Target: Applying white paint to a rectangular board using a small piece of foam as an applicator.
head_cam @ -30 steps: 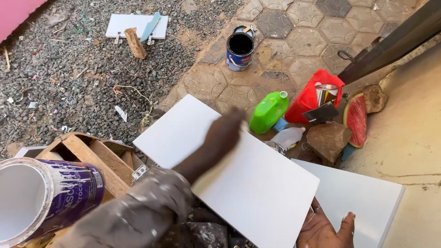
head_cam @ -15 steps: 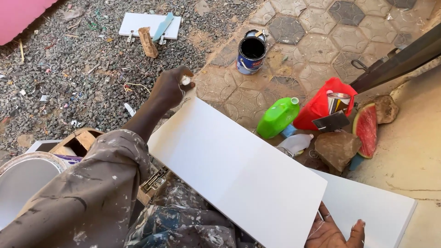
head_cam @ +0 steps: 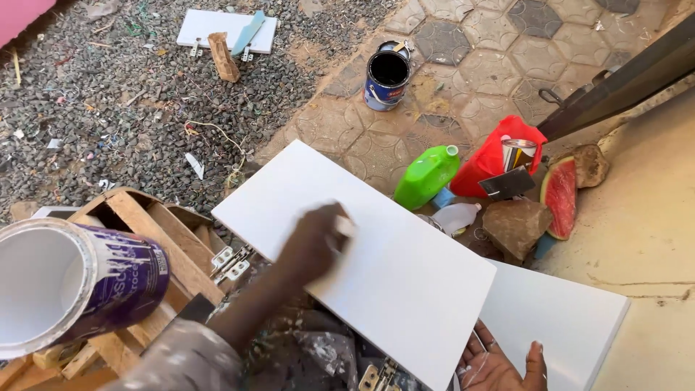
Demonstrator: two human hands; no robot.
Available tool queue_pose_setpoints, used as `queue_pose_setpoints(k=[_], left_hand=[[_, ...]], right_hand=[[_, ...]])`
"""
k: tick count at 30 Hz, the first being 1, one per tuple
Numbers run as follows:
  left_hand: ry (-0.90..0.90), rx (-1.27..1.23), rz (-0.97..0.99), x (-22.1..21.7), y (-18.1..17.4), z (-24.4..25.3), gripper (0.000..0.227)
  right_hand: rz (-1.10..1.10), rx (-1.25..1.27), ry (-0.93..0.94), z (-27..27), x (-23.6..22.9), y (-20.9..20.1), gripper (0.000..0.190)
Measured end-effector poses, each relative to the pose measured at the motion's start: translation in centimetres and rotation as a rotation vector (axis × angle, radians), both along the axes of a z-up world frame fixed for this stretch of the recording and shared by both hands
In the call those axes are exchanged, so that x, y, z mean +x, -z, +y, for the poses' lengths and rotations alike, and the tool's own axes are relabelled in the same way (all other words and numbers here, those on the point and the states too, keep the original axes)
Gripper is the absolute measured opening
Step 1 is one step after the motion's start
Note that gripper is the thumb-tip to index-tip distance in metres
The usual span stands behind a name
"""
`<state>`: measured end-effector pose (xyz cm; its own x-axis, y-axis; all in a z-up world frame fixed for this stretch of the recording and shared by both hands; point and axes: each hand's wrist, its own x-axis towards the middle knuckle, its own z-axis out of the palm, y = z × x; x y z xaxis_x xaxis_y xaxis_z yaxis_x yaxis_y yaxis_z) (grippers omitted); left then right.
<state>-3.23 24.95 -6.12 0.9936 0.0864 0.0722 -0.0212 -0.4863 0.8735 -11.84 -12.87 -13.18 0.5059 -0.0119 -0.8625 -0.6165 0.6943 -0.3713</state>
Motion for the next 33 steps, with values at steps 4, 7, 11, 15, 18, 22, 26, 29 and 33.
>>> queue_pose_setpoints(k=[4, 7, 11, 15, 18, 22, 26, 29, 33], left_hand=[[0.312, -0.025, 0.297, -4.9, -6.2, -13.4, 0.026], [0.494, 0.066, 0.299, -8.5, -6.8, -20.4, 0.010], [0.596, 0.240, 0.197, -8.0, -6.1, -16.3, 0.058], [0.230, 0.363, 0.103, -4.6, -2.3, -2.6, 0.044], [-0.142, 0.504, 0.160, -1.4, -4.0, 7.1, 0.031], [-0.334, 0.453, 0.154, -0.2, -5.3, 13.6, 0.008], [-0.312, 0.066, 0.451, -2.7, -9.6, 6.6, 0.013], [-0.115, 0.031, 0.476, -5.6, -7.9, -1.4, 0.038], [0.348, 0.052, 0.746, -9.9, -10.1, -15.1, 0.030]], right_hand=[[-0.256, 0.011, 0.029, 2.8, -1.1, -3.2, 0.112], [-0.369, 0.082, 0.070, 2.3, -1.6, -2.5, 0.112], [-0.371, 0.206, 0.155, -0.3, -2.1, 0.0, 0.128], [-0.025, -0.053, 0.127, 4.0, -0.1, -7.7, 0.122], [0.001, -0.088, 0.016, 4.8, 0.4, -8.5, 0.122], [0.013, -0.099, 0.023, 4.8, 0.6, -7.1, 0.120], [0.007, -0.111, 0.048, 6.3, 0.5, -9.5, 0.117], [-0.094, 0.246, 0.108, -1.9, -1.0, 0.6, 0.125], [-0.284, 0.218, 0.158, 3.1, -1.6, -3.7, 0.110]])
